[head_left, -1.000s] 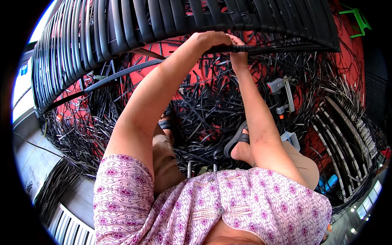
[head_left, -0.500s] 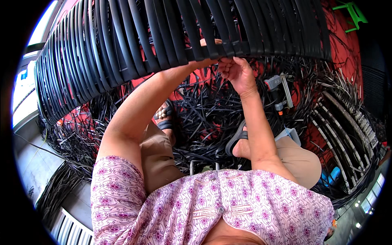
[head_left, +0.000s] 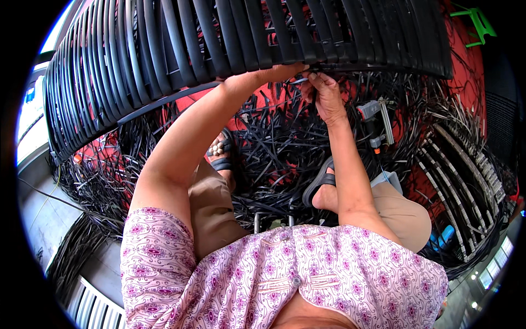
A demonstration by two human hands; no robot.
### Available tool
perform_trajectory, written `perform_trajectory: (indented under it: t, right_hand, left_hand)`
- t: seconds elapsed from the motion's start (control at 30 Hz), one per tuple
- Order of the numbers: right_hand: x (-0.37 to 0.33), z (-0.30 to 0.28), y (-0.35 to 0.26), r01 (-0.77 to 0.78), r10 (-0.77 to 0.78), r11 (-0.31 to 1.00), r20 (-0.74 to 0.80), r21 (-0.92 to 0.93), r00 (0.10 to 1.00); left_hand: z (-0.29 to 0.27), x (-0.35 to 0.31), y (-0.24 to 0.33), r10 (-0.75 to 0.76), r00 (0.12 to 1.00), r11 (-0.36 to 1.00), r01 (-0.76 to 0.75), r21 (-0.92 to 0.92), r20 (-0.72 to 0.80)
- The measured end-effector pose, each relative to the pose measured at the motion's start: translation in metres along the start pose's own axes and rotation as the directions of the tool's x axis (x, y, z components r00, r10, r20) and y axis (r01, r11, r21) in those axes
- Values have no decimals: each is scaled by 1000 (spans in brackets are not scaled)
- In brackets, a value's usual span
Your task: The person sits on the floor and assembles a black metal chair frame. They attach black plastic slats to the frame using a nail gun and secure them with a hammer. The person works on the seat and backrest sections of the chair.
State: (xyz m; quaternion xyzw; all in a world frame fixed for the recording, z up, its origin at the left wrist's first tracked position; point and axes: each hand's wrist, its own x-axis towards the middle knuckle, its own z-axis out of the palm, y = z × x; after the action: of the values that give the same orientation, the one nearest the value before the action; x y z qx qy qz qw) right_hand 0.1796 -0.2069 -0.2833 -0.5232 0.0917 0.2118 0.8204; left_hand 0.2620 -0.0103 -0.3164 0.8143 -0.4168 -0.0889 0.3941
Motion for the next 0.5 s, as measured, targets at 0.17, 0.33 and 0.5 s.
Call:
perform_trajectory:
  t: [0.17,0.33,0.5]
  right_hand:
    - [3,-6,4,15,-16,1000,-50,-15,999]
    - [0,7,1,51,-50,990,11,-128,999]
    - [-6,6,0,62,-61,991,14,-120,998]
  left_hand:
    - [-25,21,36,-440,872,742,487,-460,214]
    - [15,10,-28,-91,983,702,-50,-710,-160]
    - [-27,13,23,-340,937,643,294,-707,81]
